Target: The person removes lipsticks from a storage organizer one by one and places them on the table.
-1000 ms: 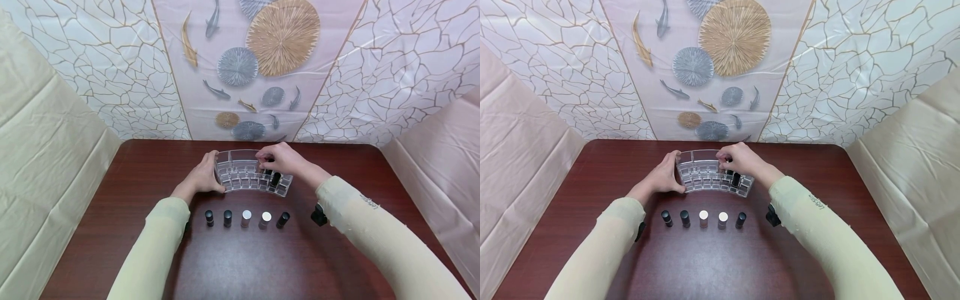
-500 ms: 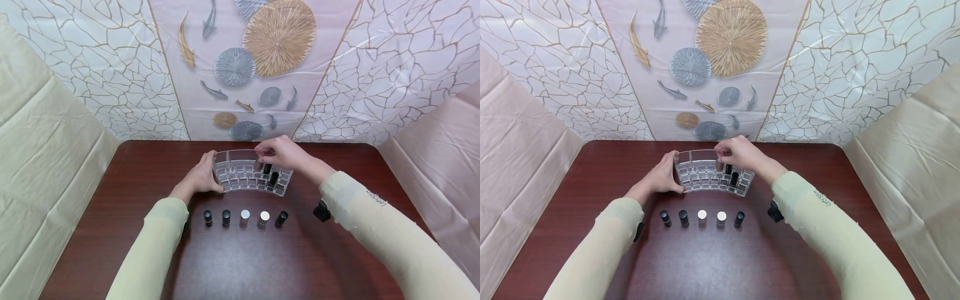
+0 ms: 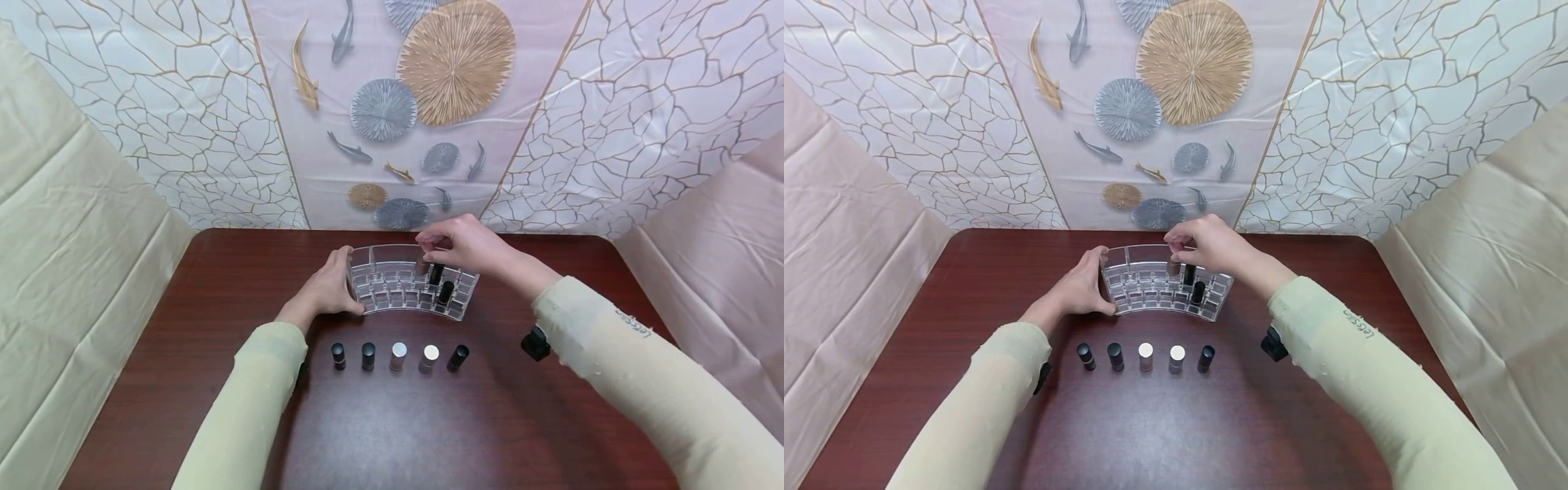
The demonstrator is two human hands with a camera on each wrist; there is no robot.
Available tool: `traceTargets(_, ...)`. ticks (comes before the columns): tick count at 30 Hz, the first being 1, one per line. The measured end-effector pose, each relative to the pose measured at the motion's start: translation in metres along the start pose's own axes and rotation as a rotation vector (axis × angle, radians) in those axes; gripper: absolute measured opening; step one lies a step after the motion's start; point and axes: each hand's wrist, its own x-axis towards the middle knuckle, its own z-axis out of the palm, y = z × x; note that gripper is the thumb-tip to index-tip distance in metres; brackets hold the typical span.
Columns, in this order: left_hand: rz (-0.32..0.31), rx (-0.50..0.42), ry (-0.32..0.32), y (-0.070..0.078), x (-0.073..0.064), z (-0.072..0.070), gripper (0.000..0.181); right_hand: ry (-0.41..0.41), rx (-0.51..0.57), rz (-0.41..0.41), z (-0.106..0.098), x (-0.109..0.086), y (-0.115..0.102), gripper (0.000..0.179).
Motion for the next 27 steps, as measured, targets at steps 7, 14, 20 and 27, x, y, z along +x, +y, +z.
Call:
traceTargets(7,-0.012,0.003,-0.012,-0.002,0.001,0.001,0.125,-0.018,-0.003,0.003,-0.006,-0.006,-0.010,0.026)
traceTargets(14,-0.021,0.010,-0.020,0.000,0.000,-0.001,0.127,-0.031,0.005,-0.025,-0.012,-0.025,-0.020,0.020)
traceTargets(20,-0.024,0.006,-0.020,0.000,0.001,-0.001,0.127,-0.020,-0.011,-0.033,-0.017,-0.049,-0.024,0.024)
traceTargets(27,-0.022,0.013,-0.021,-0.001,0.001,-0.001,0.128,0.023,-0.025,-0.070,-0.023,-0.077,-0.025,0.031)
